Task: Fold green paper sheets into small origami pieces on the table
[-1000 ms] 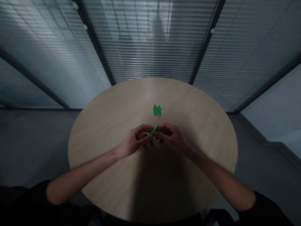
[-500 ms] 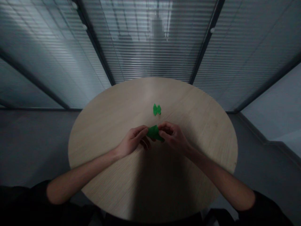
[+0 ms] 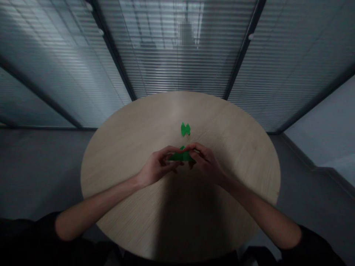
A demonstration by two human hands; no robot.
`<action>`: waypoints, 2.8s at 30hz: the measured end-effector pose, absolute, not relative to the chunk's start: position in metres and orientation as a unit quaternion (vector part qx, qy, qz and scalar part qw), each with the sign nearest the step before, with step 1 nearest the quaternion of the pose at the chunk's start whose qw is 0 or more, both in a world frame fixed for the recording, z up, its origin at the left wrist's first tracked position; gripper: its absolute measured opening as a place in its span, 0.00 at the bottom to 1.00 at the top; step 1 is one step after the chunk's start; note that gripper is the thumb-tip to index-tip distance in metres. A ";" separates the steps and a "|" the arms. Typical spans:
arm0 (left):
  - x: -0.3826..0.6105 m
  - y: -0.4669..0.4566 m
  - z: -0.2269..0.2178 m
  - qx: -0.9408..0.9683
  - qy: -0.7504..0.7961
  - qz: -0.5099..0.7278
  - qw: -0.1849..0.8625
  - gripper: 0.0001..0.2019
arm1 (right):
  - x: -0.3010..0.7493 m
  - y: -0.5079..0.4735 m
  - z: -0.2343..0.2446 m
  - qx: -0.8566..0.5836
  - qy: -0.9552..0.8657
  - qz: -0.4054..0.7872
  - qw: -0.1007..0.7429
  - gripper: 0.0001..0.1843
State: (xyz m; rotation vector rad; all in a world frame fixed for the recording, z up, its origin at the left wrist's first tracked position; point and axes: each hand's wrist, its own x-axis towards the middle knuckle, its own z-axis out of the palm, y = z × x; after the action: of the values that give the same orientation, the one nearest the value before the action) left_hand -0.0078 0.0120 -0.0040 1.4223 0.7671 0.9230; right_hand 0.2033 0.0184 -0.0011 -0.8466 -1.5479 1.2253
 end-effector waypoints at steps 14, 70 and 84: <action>-0.007 0.014 -0.001 0.600 0.369 0.416 0.575 0.14 | 0.202 0.013 -0.002 -0.366 -0.640 0.513 0.440 0.17; -0.003 0.010 -0.011 0.636 0.331 0.440 0.541 0.11 | 0.196 0.008 -0.008 -0.379 -0.713 0.376 0.453 0.09; 0.000 0.004 -0.007 0.653 0.285 0.437 0.548 0.22 | 0.189 0.007 -0.014 -0.393 -0.660 0.393 0.505 0.15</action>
State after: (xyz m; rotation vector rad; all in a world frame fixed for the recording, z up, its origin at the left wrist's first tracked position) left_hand 0.0005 0.0044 -0.0069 1.5476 0.6751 1.0356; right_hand 0.1887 0.0068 -0.0138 -0.9475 -1.5927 0.9482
